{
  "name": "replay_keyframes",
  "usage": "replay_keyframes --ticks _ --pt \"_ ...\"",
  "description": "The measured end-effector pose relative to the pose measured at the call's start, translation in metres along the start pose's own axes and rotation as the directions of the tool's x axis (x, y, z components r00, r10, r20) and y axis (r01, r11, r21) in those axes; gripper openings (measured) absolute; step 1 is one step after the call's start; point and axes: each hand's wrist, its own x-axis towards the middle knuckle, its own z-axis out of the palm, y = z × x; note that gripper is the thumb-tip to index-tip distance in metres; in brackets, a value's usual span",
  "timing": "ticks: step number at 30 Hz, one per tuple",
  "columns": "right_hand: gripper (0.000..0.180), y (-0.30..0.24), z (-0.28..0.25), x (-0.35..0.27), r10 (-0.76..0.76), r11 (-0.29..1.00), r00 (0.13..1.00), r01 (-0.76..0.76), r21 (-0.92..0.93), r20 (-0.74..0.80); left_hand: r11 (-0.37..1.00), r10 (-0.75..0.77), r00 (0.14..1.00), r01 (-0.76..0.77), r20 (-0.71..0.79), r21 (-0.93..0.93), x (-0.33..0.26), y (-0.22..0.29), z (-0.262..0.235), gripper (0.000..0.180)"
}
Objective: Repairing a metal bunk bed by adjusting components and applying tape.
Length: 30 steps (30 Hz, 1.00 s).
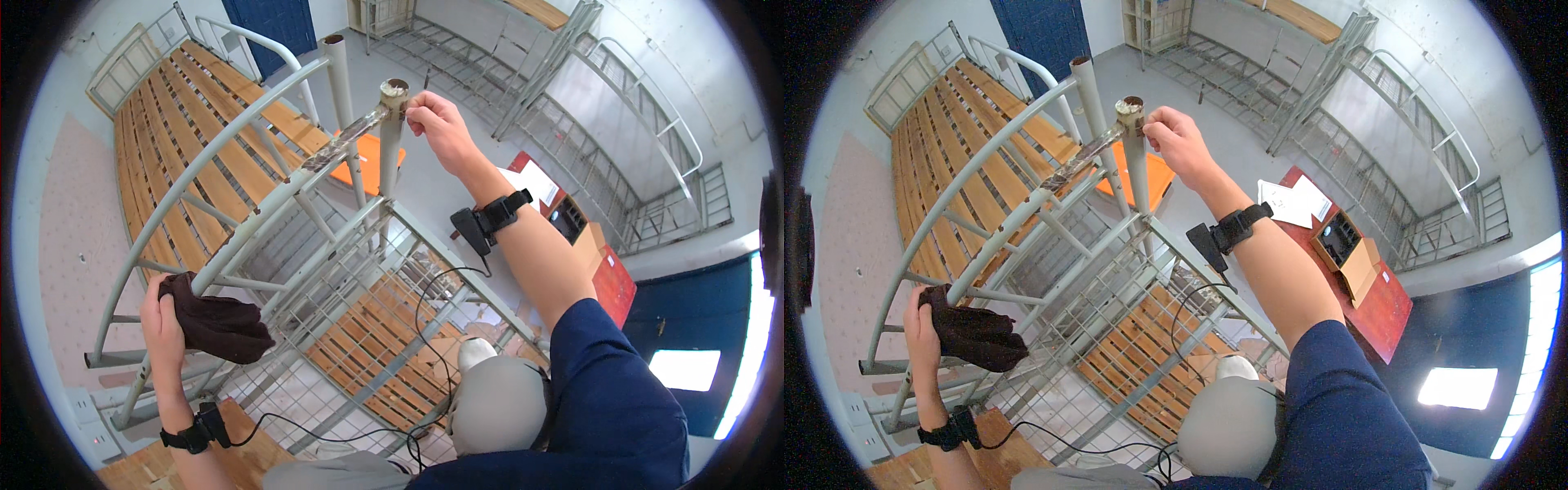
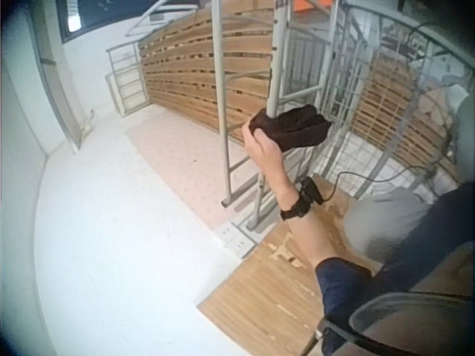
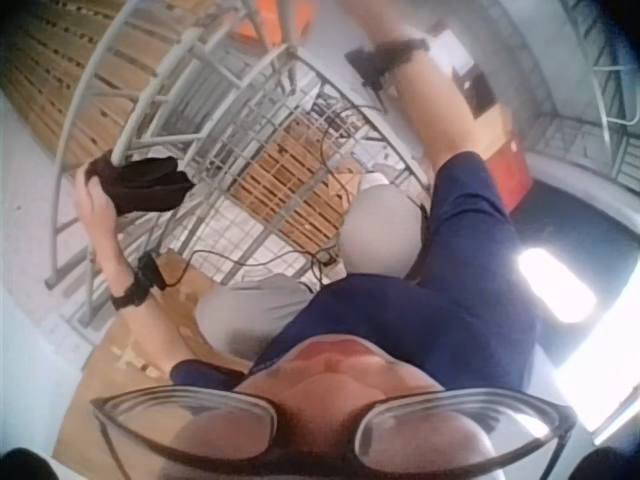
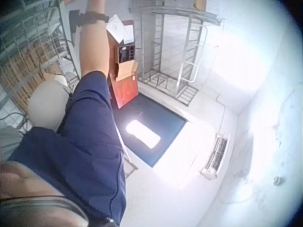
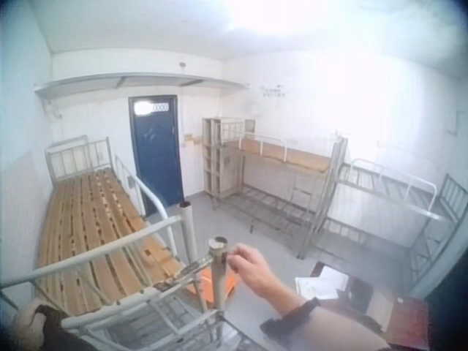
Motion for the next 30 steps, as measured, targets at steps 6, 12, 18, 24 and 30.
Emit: replay_keyframes --ticks 6,12,18,24,30 --pt "0.018 -0.002 -0.001 -0.003 0.083 0.989 0.996 -0.086 0.122 0.025 0.998 -0.006 0.999 0.007 0.032 -0.055 -0.002 0.0 -0.002 0.025" --pt "0.025 -0.005 -0.015 0.003 0.018 0.999 0.972 -0.011 -0.032 0.235 0.999 -0.012 0.999 0.014 0.041 -0.044 0.001 0.0 0.0 0.026" --pt "0.029 0.0 -0.008 0.003 -0.05 0.986 0.992 0.068 -0.153 0.116 0.996 0.0 0.998 0.005 0.055 -0.09 0.001 -0.002 0.001 0.027" --pt "0.025 -0.007 0.006 -0.02 -0.186 0.936 0.978 0.146 -0.32 -0.098 0.998 0.0 1.0 0.002 0.032 -0.065 -0.003 -0.004 0.0 0.028" --pt "0.031 -0.04 0.037 -0.033 -0.248 0.842 0.953 0.124 -0.525 -0.173 0.999 -0.036 0.999 0.036 -0.004 -0.003 -0.004 -0.004 -0.001 0.028"
